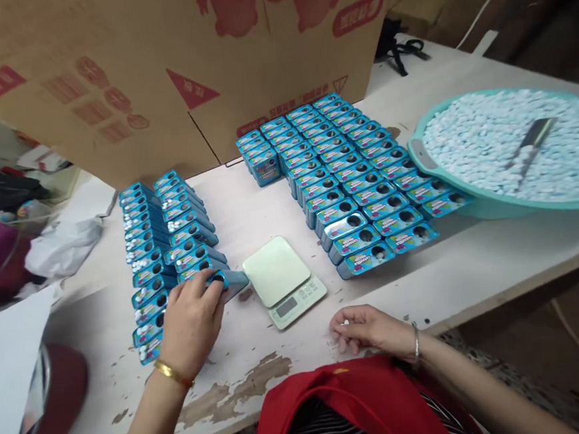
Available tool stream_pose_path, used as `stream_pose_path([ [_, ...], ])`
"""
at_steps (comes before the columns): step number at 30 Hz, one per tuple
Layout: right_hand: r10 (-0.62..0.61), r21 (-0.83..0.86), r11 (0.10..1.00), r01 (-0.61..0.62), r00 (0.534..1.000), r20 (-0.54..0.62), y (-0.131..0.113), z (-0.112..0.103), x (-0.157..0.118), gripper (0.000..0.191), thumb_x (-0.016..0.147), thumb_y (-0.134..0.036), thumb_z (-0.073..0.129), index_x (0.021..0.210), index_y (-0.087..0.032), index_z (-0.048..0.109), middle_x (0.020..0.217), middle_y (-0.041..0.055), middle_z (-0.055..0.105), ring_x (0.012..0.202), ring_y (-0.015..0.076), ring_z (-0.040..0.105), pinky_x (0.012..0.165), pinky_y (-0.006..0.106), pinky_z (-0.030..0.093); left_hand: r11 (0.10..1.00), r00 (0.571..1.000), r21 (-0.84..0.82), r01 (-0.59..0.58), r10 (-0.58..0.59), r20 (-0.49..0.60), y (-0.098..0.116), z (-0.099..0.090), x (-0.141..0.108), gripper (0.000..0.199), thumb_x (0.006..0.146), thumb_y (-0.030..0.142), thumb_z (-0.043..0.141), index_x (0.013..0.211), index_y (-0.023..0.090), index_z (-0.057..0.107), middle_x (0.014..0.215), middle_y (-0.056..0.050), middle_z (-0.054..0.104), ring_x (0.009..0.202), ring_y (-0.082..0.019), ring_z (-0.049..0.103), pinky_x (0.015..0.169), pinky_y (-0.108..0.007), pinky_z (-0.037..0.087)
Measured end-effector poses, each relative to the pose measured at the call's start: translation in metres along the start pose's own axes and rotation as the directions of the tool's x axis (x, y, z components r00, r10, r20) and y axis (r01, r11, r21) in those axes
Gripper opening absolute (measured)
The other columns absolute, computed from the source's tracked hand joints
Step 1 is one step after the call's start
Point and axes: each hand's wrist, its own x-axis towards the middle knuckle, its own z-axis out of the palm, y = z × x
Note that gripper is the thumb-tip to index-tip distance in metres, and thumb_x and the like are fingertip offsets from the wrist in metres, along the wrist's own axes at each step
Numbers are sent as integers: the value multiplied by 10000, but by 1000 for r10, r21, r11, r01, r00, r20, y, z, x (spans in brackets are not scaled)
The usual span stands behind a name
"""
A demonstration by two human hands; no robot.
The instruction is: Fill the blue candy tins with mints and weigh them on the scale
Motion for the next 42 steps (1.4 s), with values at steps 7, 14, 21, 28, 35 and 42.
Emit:
stream_pose_path([
  [7,-34,7,999,34,998,46,-4,14,-5,574,605,-617,720,824,-118,540,714,14,623,621,130,647,535,227,432,987,984,-76,-140,148,98,47,-7,59,218,897,354,464,852,187,598,1001,-83,601,778,-174,568,645,-312,425],
  [14,-48,-75,996,47,999,-9,-6,14,-7,543,665,-639,653,778,-126,516,728,30,644,497,91,599,412,183,359,954,988,-284,-99,127,83,48,0,75,350,847,437,555,1064,166,512,1044,-85,599,926,-217,581,765,-345,459],
  [21,-72,-176,982,66,997,-28,-21,19,-8,489,734,-613,601,786,-131,532,714,30,651,469,68,558,412,175,306,780,959,-596,189,-276,-57,29,11,2,263,871,372,537,1041,172,536,906,-31,603,801,-128,583,750,-261,472],
  [28,-169,-288,947,142,983,-71,-42,23,-11,405,805,-552,562,802,-147,535,693,13,628,477,72,544,431,186,331,653,934,-670,353,-284,216,52,72,-71,265,889,411,473,975,181,572,866,-38,626,764,-138,601,709,-271,498],
  [35,-662,-667,618,417,734,-154,-100,41,-5,294,890,-425,521,792,-157,591,601,-28,544,504,63,446,528,209,359,573,914,-723,385,-345,213,65,80,-79,236,894,378,475,983,182,570,879,-35,627,790,-129,606,730,-265,506],
  [42,-805,-868,312,387,592,-26,-139,65,32,234,882,-352,560,825,-148,660,597,-22,538,547,70,432,567,219,313,646,943,-717,261,-329,48,60,78,-72,157,888,278,509,1006,187,558,878,-27,613,790,-118,589,726,-242,488],
])
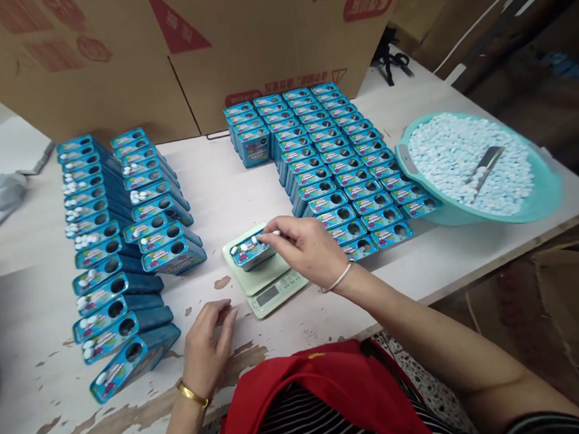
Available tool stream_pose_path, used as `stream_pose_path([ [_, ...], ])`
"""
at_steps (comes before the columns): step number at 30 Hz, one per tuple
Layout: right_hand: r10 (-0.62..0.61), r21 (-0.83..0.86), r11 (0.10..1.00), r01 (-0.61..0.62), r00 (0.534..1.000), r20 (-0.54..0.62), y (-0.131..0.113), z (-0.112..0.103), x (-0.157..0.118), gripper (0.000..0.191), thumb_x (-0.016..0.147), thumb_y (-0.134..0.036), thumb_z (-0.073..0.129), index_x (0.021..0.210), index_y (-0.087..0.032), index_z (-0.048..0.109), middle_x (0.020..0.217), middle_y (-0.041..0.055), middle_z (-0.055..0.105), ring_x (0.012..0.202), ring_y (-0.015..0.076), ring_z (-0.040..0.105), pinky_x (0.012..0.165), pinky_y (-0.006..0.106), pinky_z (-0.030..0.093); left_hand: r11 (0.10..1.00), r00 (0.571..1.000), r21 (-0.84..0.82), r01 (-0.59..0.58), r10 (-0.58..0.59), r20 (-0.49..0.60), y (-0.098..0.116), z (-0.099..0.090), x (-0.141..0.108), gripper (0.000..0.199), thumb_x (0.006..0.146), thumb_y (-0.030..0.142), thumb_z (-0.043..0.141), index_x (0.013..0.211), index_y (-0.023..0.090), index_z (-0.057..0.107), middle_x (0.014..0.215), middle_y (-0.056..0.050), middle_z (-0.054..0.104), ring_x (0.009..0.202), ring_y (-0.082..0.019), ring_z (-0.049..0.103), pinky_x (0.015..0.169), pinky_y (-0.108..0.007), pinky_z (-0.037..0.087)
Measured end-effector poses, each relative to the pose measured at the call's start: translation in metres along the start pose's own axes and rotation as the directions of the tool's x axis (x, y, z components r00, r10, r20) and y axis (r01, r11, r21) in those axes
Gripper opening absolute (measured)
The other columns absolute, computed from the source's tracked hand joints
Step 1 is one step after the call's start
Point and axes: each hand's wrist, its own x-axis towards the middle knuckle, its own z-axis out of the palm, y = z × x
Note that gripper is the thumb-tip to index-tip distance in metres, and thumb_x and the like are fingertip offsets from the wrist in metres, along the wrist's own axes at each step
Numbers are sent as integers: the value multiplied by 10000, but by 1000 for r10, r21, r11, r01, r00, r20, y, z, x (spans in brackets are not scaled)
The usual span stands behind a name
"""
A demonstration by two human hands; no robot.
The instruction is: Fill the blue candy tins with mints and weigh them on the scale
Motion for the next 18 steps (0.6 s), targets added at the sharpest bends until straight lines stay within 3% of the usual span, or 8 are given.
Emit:
stream_pose_path([
  [3,3,-54,999,-2,1000,16,0,5,7,270,871,-384,569,934,-151,689,585,-19,544,543,79,442,568,221,328,994,983,93,-63,78,-165,7,-4,11,291,865,260,543,1145,180,536,1023,-84,605,964,-175,574,839,-308,474],
  [6,-8,-21,1000,7,997,-74,4,-2,3,322,884,-399,540,1006,-141,690,591,-8,563,541,88,466,575,228,361,966,950,221,-133,188,-248,19,-9,28,522,855,327,554,1338,177,424,1275,-163,510,1203,-270,470,996,-426,385],
  [11,100,32,995,-95,961,-259,33,-42,-15,310,871,-397,541,977,-148,694,657,7,600,542,93,475,547,229,384,909,945,343,-235,296,-138,35,-9,56,665,865,477,490,1428,172,310,1461,-178,345,1393,-342,234,1111,-529,185],
  [18,267,55,959,-279,816,-512,88,-117,-50,274,810,-441,610,852,-179,678,536,-26,472,466,90,391,464,239,322,870,930,378,-316,363,-57,54,-1,78,643,855,475,516,1414,212,333,1480,-145,335,1420,-319,190,1141,-576,70],
])
